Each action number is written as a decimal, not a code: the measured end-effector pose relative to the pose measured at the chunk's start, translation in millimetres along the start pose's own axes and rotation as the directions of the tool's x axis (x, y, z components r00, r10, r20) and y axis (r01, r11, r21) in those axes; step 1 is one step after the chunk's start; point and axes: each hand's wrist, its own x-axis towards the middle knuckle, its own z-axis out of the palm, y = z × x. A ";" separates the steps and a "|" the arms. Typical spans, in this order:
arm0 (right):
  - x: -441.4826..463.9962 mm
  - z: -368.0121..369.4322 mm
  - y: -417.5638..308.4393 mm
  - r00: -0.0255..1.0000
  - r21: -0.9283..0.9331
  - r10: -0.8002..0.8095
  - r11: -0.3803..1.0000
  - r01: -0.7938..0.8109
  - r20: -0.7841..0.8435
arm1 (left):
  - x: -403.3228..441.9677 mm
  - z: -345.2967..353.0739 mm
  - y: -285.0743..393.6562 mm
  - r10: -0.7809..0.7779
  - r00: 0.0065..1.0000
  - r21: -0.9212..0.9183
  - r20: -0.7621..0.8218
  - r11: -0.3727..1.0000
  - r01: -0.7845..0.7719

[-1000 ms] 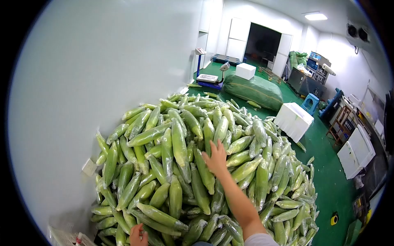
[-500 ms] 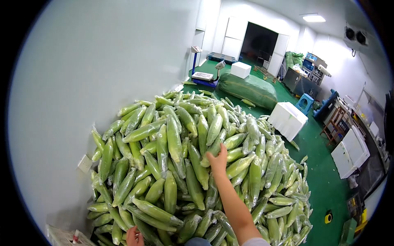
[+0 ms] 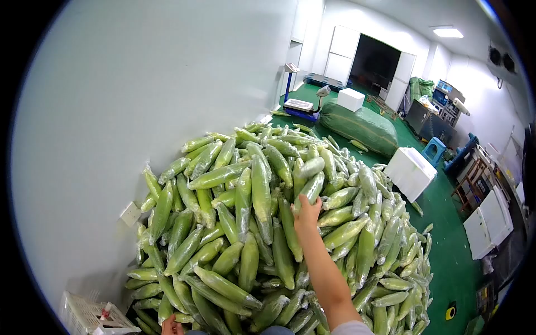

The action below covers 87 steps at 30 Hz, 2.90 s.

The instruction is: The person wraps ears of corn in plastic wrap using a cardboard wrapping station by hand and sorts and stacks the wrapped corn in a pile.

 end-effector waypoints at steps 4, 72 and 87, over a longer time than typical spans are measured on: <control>85.0 34.1 -3.6 0.984 -0.038 -0.093 0.994 0.100 0.153 | -11.5 -12.0 -11.4 0.020 0.996 0.021 -0.091 1.000 -0.018; -25.0 37.3 84.6 0.781 -0.783 -0.067 -0.107 0.613 0.621 | -3.5 16.0 9.2 0.161 0.974 0.208 0.160 0.959 -0.193; 64.1 -33.9 -66.0 0.974 0.274 0.025 0.958 -0.088 0.227 | 3.5 15.6 6.1 0.217 0.961 0.255 0.170 0.933 -0.256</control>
